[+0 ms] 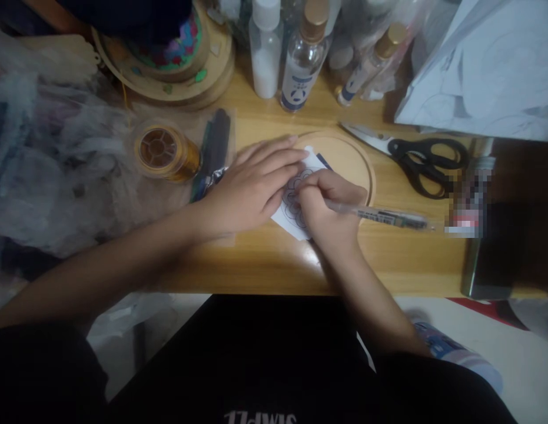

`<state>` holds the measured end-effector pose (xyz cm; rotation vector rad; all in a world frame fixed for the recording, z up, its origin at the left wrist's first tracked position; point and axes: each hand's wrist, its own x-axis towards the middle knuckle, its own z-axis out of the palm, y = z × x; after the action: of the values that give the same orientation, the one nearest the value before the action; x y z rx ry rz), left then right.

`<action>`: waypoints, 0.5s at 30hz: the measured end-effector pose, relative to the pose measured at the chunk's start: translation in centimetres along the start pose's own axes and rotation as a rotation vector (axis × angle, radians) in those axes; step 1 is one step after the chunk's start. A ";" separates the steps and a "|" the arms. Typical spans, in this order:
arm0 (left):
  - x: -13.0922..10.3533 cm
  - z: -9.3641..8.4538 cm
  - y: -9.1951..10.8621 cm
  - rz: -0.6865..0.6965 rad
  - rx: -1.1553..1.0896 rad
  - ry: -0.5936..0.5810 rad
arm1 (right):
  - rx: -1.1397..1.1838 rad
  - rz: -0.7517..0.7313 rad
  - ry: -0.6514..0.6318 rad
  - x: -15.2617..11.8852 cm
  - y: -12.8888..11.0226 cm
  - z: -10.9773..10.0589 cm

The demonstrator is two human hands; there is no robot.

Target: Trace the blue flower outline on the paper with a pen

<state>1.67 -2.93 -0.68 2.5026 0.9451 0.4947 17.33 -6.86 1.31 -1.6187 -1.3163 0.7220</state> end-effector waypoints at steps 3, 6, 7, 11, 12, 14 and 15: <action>0.0 0.0 0.1 -0.008 0.010 -0.012 | -0.014 -0.017 -0.023 0.0 0.1 -0.1; 0.1 -0.1 0.1 -0.007 0.017 -0.018 | -0.009 -0.021 -0.032 -0.1 0.3 -0.1; 0.0 -0.1 0.1 -0.005 0.017 -0.016 | -0.001 -0.018 -0.034 -0.1 0.3 -0.1; -0.1 -0.2 0.1 0.008 0.014 -0.006 | 0.016 0.017 -0.009 -0.2 0.1 0.0; -0.1 -0.1 0.0 0.010 0.013 -0.003 | 0.022 0.020 0.000 -0.2 0.0 0.1; -0.1 -0.1 0.0 0.011 0.010 0.005 | 0.041 0.014 0.004 -0.2 -0.1 0.1; -0.1 -0.1 0.0 0.010 0.006 0.009 | 0.050 0.005 -0.003 -0.1 -0.1 0.1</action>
<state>1.52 -2.96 -0.64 2.5140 0.9397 0.5075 17.14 -6.95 1.36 -1.5825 -1.2867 0.7550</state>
